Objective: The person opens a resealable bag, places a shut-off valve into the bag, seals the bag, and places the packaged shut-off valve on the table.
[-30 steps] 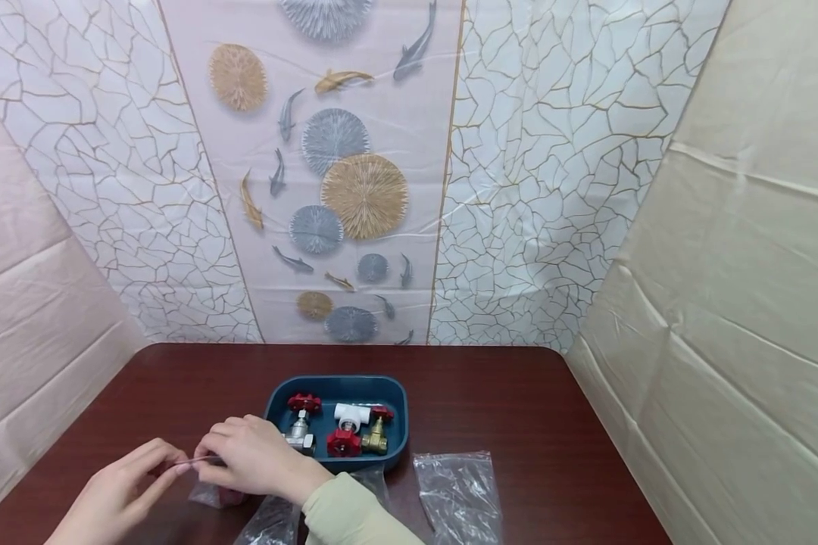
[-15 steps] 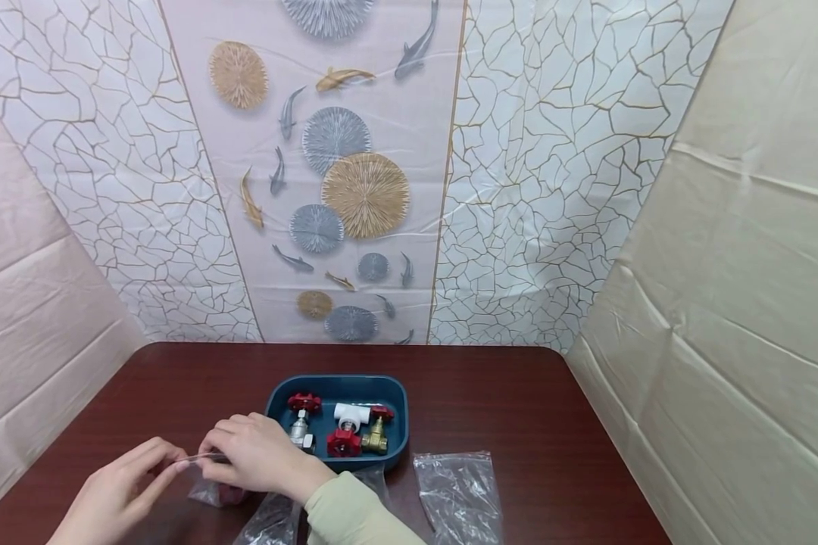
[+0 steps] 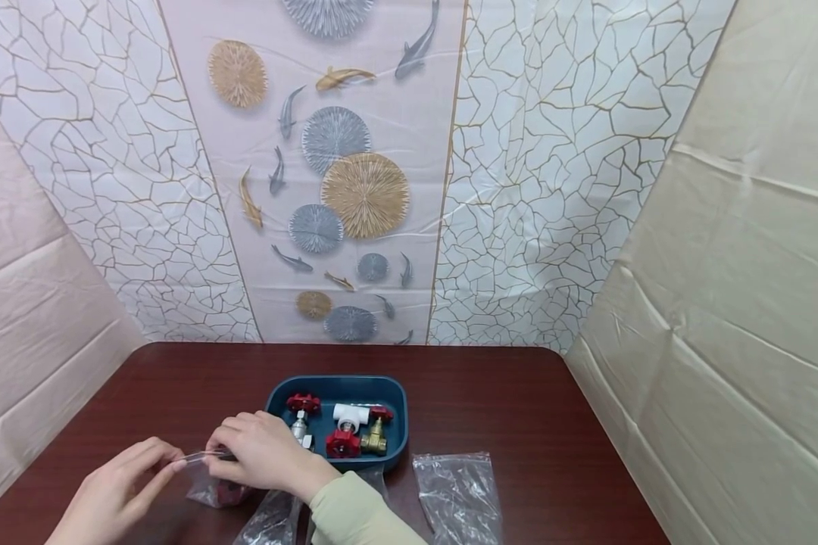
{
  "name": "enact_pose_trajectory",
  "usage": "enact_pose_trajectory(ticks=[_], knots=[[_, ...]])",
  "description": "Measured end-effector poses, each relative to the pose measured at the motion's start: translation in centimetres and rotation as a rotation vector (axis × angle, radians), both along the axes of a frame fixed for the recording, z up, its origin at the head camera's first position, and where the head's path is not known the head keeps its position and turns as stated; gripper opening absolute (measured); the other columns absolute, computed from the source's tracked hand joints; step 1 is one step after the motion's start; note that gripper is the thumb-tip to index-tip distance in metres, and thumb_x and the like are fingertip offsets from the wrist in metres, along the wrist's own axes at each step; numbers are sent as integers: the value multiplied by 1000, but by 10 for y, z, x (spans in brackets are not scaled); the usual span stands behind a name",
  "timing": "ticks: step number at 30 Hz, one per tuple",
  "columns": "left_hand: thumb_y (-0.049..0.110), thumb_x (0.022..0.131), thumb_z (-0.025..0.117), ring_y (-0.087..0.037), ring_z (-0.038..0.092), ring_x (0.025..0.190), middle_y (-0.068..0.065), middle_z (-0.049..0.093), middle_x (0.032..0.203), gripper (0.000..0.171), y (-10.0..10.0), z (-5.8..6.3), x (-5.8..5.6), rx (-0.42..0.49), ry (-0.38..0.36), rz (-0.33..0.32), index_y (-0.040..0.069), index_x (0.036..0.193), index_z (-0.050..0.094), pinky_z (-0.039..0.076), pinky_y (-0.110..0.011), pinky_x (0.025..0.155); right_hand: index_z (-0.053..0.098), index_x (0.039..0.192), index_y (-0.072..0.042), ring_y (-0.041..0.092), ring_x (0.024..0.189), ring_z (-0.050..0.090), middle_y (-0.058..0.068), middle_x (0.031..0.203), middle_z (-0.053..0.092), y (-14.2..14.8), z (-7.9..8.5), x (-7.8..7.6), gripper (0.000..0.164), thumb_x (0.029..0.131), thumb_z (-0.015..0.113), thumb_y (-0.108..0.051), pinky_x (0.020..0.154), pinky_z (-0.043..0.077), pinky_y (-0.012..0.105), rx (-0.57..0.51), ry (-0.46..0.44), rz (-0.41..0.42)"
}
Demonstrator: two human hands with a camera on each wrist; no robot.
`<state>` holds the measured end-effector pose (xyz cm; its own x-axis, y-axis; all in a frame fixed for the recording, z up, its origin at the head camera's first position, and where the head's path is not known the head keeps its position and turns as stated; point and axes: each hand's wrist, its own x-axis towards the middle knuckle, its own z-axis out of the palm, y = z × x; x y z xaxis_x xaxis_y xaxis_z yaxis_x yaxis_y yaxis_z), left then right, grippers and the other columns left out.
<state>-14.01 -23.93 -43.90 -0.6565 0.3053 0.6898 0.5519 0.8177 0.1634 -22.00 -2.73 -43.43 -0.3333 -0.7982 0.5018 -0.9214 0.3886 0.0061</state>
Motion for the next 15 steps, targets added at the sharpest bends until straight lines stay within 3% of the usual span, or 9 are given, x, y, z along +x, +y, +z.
enact_pose_trajectory(ticks=[5, 11, 15], knots=[[23, 80, 73, 3, 50, 75, 24, 52, 87, 15, 0, 1, 0, -12, 10, 4, 31, 86, 61, 40, -20, 63, 62, 99, -27, -6, 85, 47, -19, 92, 53, 4, -1, 0, 15, 93, 51, -35, 76, 37, 12, 14, -52, 5], [29, 85, 68, 3, 50, 76, 23, 52, 87, 5, 0, 4, -2, -20, 9, -8, 28, 86, 63, 40, -21, 64, 61, 99, -27, -7, 85, 45, -20, 93, 53, 10, -1, -2, 13, 95, 50, -34, 78, 37, 11, 14, -105, 2], [22, 80, 73, 4, 50, 76, 24, 52, 87, 14, -1, 5, -2, -23, 9, 0, 29, 86, 62, 40, -21, 62, 61, 99, -26, -9, 82, 43, -19, 92, 54, 13, 0, -4, 12, 95, 51, -31, 76, 36, 9, -9, -125, 20]])
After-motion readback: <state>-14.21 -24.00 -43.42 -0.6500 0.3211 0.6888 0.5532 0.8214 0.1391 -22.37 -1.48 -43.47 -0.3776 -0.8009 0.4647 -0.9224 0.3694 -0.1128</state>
